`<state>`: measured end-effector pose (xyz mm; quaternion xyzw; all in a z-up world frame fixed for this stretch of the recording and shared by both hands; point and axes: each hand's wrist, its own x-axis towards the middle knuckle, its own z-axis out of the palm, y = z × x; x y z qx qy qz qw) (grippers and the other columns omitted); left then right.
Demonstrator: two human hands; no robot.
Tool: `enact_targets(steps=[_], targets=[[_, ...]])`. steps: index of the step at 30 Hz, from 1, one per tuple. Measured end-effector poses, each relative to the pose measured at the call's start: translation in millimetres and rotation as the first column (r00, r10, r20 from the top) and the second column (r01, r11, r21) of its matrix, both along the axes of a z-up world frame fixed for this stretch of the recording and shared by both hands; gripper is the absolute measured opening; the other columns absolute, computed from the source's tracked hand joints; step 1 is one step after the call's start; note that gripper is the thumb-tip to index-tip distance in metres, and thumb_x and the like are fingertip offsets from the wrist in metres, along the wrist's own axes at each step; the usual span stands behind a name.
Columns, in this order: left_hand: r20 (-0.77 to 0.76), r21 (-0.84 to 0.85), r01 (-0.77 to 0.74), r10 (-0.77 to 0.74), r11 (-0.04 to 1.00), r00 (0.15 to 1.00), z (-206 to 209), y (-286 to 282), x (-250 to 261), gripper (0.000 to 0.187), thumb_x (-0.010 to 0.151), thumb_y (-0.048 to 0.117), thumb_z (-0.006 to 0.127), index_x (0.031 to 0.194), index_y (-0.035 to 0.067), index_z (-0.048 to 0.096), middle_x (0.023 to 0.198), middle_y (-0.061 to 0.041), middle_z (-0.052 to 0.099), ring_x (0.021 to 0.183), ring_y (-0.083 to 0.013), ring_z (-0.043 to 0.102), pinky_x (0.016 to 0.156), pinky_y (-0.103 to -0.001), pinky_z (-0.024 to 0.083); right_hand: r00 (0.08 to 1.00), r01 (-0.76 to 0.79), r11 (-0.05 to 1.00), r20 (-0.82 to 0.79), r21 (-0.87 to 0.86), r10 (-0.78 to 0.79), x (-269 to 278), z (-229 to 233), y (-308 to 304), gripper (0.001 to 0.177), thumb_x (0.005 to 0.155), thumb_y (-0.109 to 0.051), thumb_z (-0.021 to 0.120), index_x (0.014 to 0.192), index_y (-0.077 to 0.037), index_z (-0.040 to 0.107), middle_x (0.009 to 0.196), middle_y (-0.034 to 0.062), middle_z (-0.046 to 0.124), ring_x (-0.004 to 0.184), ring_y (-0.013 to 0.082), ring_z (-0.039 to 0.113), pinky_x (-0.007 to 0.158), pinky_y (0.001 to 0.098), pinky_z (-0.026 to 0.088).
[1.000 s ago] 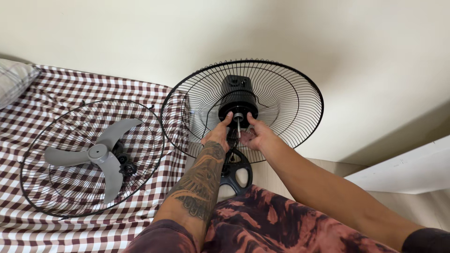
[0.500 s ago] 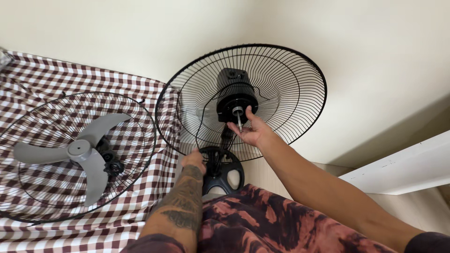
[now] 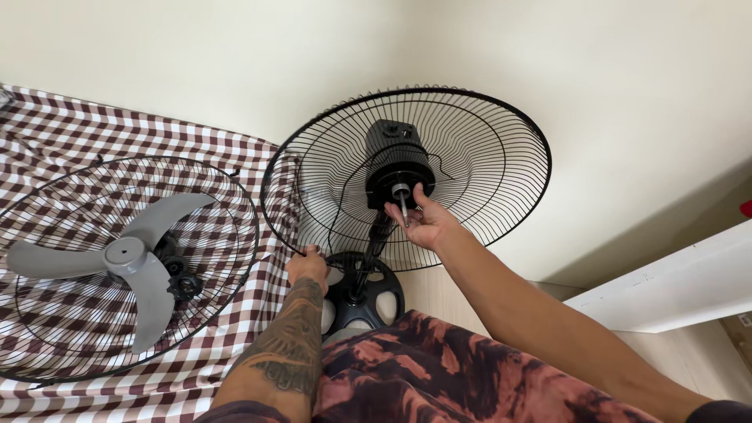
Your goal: The person assembles a standing fan by attaching the front grille, securing the motor housing, and mounting the fan blade onto the stand. The person uses a screwdriver to tighten the motor housing and then installs the blade before placing the front grille over it.
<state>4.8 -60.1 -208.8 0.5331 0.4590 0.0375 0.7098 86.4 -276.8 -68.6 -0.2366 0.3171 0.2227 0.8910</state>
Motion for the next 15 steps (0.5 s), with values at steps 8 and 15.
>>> enact_targets(steps=[8, 15], targets=[[0.23, -0.649, -0.01, 0.209, 0.76, 0.95, -27.3, 3.9, 23.5, 0.074, 0.101, 0.04, 0.067, 0.153, -0.004, 0.036, 0.156, -0.022, 0.046, 0.135, -0.0396, 0.052, 0.104, -0.056, 0.044, 0.997, 0.048, 0.996, 0.068, -0.071, -0.043, -3.0, -3.3, 11.5, 0.071, 0.088, -0.028, 0.074, 0.139, 0.009, 0.044, 0.138, 0.0264, 0.055, 0.123, 0.0478, 0.062, 0.086, 0.0447, 0.061], [0.036, -0.744, -0.007, 0.05, 0.668, 0.998, -20.3, -20.6, 31.9, 0.079, 0.095, 0.055, 0.057, 0.154, 0.006, 0.039, 0.159, -0.018, 0.041, 0.141, -0.0369, 0.044, 0.113, -0.057, 0.034, 0.995, 0.094, 0.993, 0.035, -0.067, -0.092, 17.0, -22.7, 21.7, 0.07, 0.084, -0.038, 0.076, 0.137, 0.001, 0.054, 0.136, 0.0235, 0.058, 0.122, 0.0479, 0.06, 0.088, 0.0405, 0.065]])
